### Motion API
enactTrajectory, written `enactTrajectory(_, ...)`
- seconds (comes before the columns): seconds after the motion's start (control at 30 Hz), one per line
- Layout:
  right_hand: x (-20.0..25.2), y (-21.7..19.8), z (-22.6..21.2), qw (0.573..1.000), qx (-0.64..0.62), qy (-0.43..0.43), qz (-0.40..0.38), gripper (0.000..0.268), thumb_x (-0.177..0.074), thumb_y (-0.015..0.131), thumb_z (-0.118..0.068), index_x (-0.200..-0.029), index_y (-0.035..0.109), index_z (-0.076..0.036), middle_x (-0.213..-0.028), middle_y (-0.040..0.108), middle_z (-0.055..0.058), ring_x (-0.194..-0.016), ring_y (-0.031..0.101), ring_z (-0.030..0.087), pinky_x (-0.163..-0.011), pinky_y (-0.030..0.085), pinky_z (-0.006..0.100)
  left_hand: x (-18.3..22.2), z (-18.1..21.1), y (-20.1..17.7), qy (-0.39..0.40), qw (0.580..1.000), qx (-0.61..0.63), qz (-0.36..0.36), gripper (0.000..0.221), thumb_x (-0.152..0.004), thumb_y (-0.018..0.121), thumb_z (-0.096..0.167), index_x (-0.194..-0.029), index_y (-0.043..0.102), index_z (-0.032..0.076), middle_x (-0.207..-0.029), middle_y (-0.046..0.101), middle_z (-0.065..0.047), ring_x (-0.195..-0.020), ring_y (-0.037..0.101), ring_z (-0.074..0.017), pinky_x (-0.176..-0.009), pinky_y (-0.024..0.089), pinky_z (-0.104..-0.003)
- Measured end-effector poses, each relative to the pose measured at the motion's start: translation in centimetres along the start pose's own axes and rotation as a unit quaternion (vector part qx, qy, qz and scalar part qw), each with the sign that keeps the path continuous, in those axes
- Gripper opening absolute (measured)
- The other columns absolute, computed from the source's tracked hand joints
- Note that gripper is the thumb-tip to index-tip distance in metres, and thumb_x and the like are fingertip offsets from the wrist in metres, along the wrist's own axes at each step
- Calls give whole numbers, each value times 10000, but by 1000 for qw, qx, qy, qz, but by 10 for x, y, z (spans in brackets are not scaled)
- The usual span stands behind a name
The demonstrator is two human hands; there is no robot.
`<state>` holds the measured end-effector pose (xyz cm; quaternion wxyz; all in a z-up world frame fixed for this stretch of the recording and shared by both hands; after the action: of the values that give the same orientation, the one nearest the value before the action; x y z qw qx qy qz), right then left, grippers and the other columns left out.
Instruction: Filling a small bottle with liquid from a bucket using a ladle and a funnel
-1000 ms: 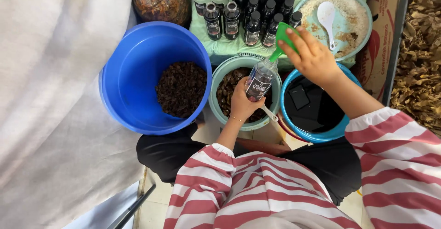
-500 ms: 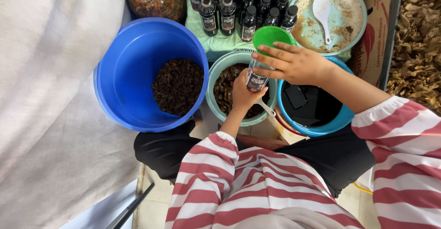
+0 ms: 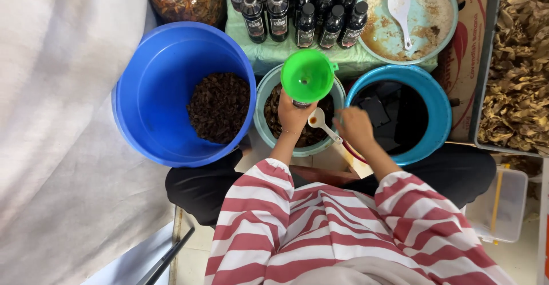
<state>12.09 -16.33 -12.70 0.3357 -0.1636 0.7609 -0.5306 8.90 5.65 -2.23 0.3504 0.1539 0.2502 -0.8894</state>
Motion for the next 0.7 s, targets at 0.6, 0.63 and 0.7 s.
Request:
enactTrajectory(0.6, 45, 132, -27, 969, 243, 51, -18, 67, -844, 524, -133, -834, 587, -152, -646, 572, 28, -544, 619, 242, -537, 417, 412, 39, -41, -33, -51, 992, -95, 68, 736, -501, 988, 347, -1092, 640, 80, -931, 675, -125, -874, 707, -373, -751, 597, -468)
enactTrajectory(0.63, 44, 121, -30, 968, 244, 52, -18, 67, -844, 524, -133, -834, 587, -152, -646, 572, 28, -544, 619, 242, -537, 417, 412, 37, -41, -35, -51, 992, -94, 68, 736, -501, 988, 347, -1092, 640, 80, -931, 675, -125, -874, 707, -373, -751, 597, -468)
enactTrajectory(0.7, 45, 121, -33, 969, 212, 26, -120, 110, -911, 535, -162, -1001, 591, -134, -704, 608, 14, -569, 640, 217, -543, 447, 381, 37, -43, -38, -62, 991, -98, 66, 714, -506, 986, 327, -1080, 639, 81, -930, 679, -130, -870, 707, -381, -748, 595, -473)
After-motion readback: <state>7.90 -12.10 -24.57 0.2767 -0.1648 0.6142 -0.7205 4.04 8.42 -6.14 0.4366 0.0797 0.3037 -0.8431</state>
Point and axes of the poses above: each hand's wrist, its own x-axis away from the middle knuckle, its own y-axis out of the palm, z = x × y, the point moved 10 cm from there along -x, towards the middle knuckle
